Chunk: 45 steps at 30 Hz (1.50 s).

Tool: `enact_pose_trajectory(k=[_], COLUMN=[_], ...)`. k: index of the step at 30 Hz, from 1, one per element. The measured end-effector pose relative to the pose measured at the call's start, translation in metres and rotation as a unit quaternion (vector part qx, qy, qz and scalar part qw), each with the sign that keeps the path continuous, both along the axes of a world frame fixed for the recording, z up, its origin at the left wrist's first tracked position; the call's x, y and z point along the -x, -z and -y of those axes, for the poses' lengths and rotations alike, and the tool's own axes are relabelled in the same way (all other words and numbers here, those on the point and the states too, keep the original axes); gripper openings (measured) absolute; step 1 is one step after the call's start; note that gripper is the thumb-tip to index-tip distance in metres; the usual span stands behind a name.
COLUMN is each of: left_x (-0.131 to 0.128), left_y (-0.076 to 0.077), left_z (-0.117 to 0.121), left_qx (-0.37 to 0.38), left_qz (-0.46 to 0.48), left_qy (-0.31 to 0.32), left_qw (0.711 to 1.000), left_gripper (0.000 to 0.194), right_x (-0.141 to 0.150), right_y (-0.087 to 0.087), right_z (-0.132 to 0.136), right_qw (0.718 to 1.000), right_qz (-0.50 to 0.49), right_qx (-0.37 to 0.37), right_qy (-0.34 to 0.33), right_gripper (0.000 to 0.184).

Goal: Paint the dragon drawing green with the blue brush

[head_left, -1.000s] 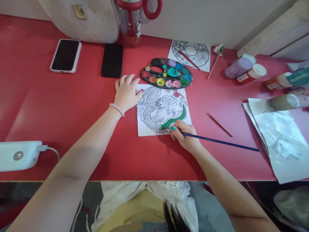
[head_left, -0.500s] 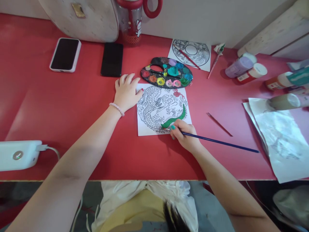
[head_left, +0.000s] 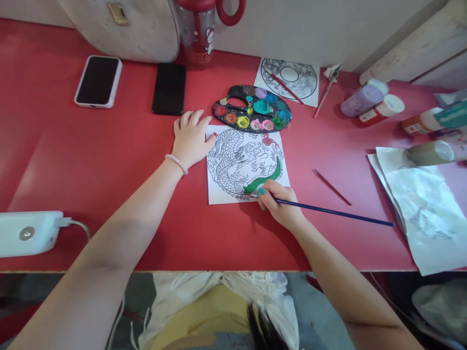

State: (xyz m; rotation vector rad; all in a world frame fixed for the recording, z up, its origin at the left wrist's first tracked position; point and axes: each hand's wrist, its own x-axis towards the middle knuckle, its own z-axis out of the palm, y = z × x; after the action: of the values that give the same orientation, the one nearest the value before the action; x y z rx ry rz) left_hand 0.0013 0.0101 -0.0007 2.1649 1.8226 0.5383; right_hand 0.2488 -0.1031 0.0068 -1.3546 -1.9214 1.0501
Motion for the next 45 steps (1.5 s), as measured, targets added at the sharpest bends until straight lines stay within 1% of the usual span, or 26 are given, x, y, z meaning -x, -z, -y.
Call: enact_pose_trajectory(k=[8,14,21,27,32,38,45], left_x=[0.0000,0.0001,0.0010,0.0002,-0.0005,-0.0010,-0.0005], left_y=[0.0025,0.0016,0.0052,0.0030,0.0018,-0.0004,0.0004], left_z=[-0.0006,-0.0004,-0.0015,-0.0008,-0.0003,0.0002,0.0002], left_qx=[-0.019,-0.011,-0.027,-0.021,-0.022,-0.009,-0.015], left_qz=[0.001,-0.006,-0.004,-0.013,-0.011,-0.014,-0.015], left_qy=[0.002,0.001,0.000,-0.001,-0.002,-0.005,-0.003], left_qw=[1.000,1.000,1.000,1.000,1.000,1.000,1.000], left_gripper=[0.040,0.040,0.040,0.039,0.039,0.039,0.039], right_x=[-0.0013,-0.0006,-0.0007,-0.0016,-0.0019,-0.0017,-0.0008], right_y=[0.0010,0.0009,0.0001,0.0012,0.0008,0.0015,0.0000], right_z=[0.0000,-0.0001,0.0001,-0.0004,0.0001,0.0000,0.0002], right_qw=[1.000,1.000,1.000,1.000,1.000,1.000,1.000], right_qz=[-0.003,-0.010,-0.004,-0.016,-0.008,-0.009,0.008], right_qx=[-0.001,0.003,-0.006,-0.009,-0.010,0.000,-0.001], right_qy=[0.002,-0.002,-0.007,0.004,-0.005,0.011,0.001], right_gripper=[0.025,0.026,0.026,0.028,0.027,0.026,0.026])
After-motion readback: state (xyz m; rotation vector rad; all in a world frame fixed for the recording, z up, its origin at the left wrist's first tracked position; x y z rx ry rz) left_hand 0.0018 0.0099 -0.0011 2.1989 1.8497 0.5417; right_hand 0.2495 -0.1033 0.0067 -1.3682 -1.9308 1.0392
